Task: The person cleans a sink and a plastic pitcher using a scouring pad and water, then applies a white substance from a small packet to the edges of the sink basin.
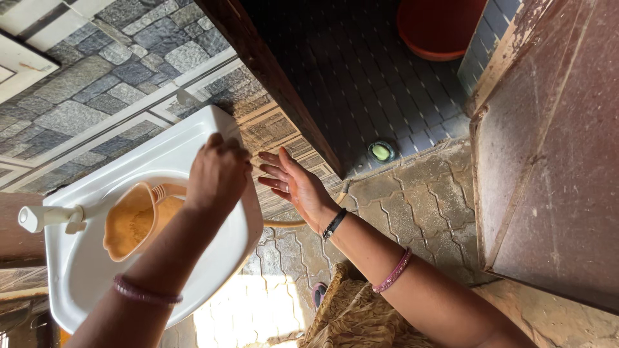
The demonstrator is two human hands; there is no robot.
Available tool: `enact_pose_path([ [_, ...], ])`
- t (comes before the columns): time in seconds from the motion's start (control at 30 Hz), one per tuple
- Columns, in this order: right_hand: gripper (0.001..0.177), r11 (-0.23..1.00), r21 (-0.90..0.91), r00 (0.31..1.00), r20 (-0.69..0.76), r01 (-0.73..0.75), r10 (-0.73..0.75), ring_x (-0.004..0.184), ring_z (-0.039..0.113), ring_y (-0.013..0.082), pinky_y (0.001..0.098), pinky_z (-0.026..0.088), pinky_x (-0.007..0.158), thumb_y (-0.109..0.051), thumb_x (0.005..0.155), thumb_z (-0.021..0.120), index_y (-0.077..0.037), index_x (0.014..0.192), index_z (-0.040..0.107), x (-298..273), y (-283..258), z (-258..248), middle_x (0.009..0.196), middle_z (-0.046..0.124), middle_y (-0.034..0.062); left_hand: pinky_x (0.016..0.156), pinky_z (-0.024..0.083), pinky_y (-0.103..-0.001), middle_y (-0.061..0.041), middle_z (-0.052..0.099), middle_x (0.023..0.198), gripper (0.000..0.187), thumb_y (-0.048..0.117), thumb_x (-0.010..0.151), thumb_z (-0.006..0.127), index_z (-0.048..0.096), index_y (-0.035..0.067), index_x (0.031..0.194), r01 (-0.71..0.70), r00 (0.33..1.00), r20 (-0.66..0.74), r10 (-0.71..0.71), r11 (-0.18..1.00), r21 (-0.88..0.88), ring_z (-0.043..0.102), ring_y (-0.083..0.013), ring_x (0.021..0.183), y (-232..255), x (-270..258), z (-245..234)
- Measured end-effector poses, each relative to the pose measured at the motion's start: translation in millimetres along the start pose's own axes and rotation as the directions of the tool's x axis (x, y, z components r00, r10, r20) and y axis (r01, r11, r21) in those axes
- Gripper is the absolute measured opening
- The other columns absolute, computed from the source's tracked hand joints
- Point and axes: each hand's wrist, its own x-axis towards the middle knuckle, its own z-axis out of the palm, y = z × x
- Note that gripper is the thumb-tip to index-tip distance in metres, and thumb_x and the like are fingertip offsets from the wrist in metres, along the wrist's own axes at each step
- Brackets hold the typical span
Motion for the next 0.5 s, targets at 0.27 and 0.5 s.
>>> enact_pose_path([
  [0.27,0.097,0.994,-0.104,0.999,-0.024,0.041,-0.044,0.137,0.055,0.0240,0.0443,0.036,0.116,-0.084,0.084,0.032,-0.015,0.149,0.052,-16.4,-11.5,-5.6,0.152,0.056,0.0168,0.065,0.057,-0.035,-0.007,0.073,0.086,0.009,0.012,0.080,0.070,0.079,0.011,0.079,-0.014,1.000,-0.007,0.011,0.899,-0.438,0.068,-0.0226,0.083,39.7,-50.4,-29.2],
  [0.5,0.087,0.896,-0.403,0.981,0.128,0.189,-0.149,0.148,0.042,0.0295,0.0428,0.035,0.119,-0.069,0.094,0.035,-0.009,0.156,0.040,-17.0,0.8,42.1,0.162,0.039,0.0184,0.074,0.054,-0.042,-0.007,0.074,0.094,0.018,0.020,0.089,0.083,0.080,0.016,0.107,0.597,0.746,-0.007,-0.666,0.673,-0.437,0.070,-0.0278,0.085,-90.3,-97.3,-43.9],
])
